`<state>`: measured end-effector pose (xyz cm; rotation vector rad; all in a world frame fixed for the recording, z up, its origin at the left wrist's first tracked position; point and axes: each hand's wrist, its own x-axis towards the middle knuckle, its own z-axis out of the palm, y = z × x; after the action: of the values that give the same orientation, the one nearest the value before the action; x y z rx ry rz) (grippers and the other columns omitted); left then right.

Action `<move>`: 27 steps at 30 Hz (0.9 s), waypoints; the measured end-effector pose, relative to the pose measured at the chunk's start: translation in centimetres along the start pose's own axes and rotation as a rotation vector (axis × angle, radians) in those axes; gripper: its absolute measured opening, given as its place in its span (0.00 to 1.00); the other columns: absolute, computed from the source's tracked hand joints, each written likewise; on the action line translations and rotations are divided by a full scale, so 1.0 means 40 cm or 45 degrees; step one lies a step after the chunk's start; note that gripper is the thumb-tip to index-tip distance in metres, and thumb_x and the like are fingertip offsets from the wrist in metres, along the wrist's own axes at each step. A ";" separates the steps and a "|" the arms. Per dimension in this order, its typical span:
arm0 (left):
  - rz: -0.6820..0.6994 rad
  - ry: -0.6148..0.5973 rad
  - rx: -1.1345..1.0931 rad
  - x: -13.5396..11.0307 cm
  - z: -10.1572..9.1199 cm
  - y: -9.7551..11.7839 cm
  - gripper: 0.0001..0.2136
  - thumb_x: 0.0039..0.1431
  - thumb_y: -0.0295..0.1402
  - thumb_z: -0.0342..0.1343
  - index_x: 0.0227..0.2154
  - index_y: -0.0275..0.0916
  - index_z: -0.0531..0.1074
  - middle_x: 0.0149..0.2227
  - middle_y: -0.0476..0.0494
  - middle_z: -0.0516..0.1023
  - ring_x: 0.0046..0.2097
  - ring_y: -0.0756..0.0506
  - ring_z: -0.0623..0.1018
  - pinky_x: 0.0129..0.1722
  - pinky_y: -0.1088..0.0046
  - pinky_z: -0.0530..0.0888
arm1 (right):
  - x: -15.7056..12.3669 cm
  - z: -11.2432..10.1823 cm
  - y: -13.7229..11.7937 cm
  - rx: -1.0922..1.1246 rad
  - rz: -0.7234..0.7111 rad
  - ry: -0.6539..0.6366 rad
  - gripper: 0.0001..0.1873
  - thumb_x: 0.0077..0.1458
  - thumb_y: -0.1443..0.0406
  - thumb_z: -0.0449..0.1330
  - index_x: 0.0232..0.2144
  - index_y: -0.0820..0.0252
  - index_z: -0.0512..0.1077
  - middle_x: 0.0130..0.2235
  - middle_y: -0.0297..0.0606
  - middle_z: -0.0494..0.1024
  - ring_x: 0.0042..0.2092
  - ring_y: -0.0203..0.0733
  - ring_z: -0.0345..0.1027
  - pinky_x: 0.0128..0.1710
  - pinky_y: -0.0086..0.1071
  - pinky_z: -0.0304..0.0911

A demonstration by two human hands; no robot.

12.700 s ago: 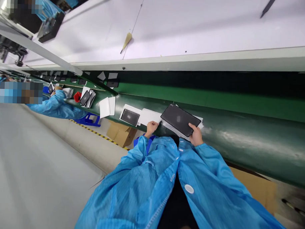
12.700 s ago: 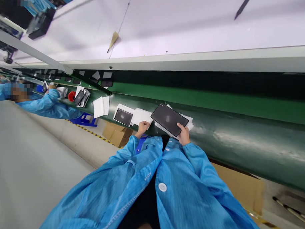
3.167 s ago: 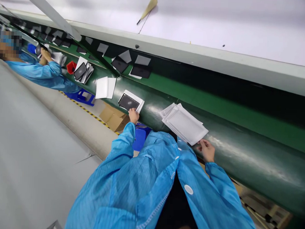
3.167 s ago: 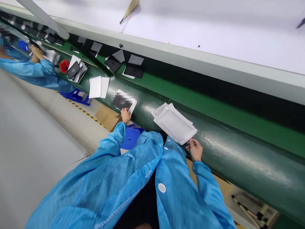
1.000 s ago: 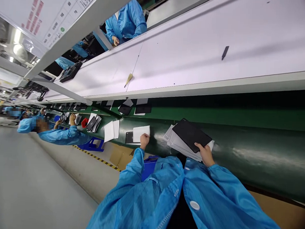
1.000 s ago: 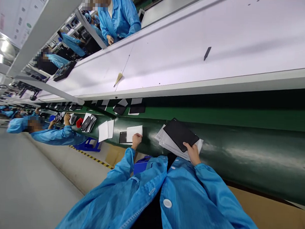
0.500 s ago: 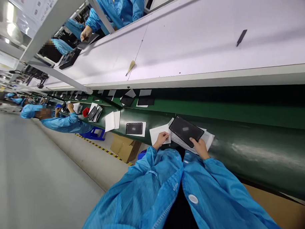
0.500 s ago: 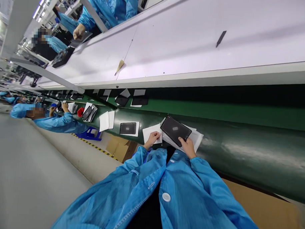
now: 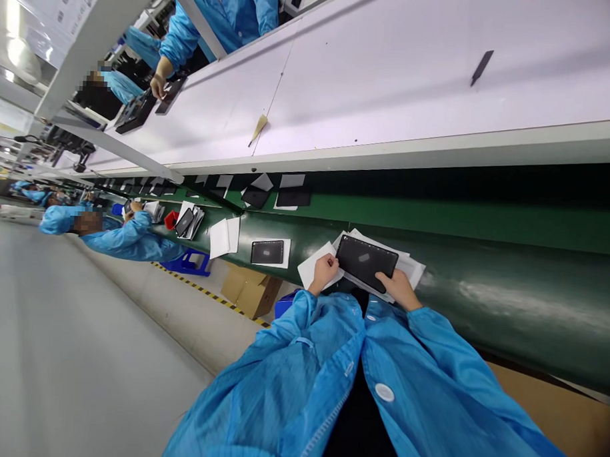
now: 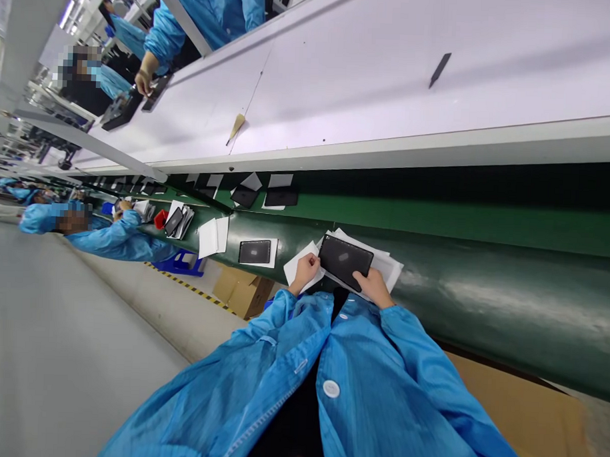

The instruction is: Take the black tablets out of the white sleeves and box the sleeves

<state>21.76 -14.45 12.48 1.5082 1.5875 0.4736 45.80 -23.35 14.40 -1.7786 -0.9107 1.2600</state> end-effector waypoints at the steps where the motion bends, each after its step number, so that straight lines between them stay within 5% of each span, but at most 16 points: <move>1: 0.008 -0.003 0.018 -0.001 -0.004 0.012 0.14 0.59 0.38 0.60 0.22 0.43 0.64 0.24 0.49 0.69 0.30 0.46 0.68 0.37 0.67 0.67 | 0.003 -0.006 -0.002 -0.007 0.001 -0.029 0.12 0.42 0.55 0.62 0.16 0.55 0.72 0.21 0.37 0.77 0.30 0.49 0.74 0.28 0.34 0.66; 8: 0.206 -0.262 0.002 -0.028 -0.033 0.126 0.13 0.61 0.42 0.59 0.25 0.41 0.68 0.23 0.53 0.70 0.29 0.49 0.68 0.35 0.72 0.67 | 0.013 -0.012 -0.010 0.113 0.034 -0.242 0.14 0.42 0.52 0.63 0.21 0.57 0.76 0.25 0.37 0.80 0.32 0.49 0.73 0.32 0.37 0.68; 13: 0.295 -0.491 -0.190 -0.076 -0.007 0.205 0.17 0.61 0.47 0.60 0.26 0.39 0.69 0.24 0.53 0.68 0.29 0.51 0.67 0.32 0.74 0.66 | 0.001 0.026 -0.031 0.233 0.016 -0.307 0.23 0.45 0.44 0.68 0.25 0.58 0.76 0.28 0.38 0.80 0.35 0.50 0.73 0.37 0.39 0.70; 18: 0.198 -0.426 -0.258 -0.076 -0.003 0.237 0.15 0.60 0.42 0.59 0.24 0.40 0.66 0.23 0.55 0.64 0.27 0.53 0.63 0.29 0.74 0.63 | -0.028 0.036 -0.037 0.457 0.012 -0.569 0.36 0.47 0.31 0.68 0.30 0.57 0.76 0.29 0.39 0.79 0.32 0.46 0.72 0.31 0.37 0.68; 23: 0.178 -0.435 -0.254 -0.075 -0.026 0.248 0.13 0.57 0.37 0.59 0.22 0.40 0.65 0.22 0.55 0.63 0.27 0.53 0.61 0.30 0.74 0.61 | -0.026 0.033 -0.017 0.510 0.041 -0.504 0.39 0.45 0.27 0.67 0.28 0.56 0.75 0.26 0.36 0.76 0.31 0.41 0.69 0.33 0.35 0.68; 27: 0.198 -0.583 -0.210 -0.103 0.000 0.261 0.09 0.56 0.34 0.60 0.23 0.38 0.68 0.23 0.55 0.67 0.28 0.52 0.64 0.31 0.75 0.63 | -0.015 0.034 -0.003 0.578 0.108 -0.368 0.33 0.35 0.42 0.81 0.27 0.53 0.68 0.26 0.29 0.74 0.30 0.38 0.68 0.32 0.32 0.68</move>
<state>27.64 -16.31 21.86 1.4900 1.0577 0.3071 44.31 -23.57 14.46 -1.3106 -0.6375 1.6577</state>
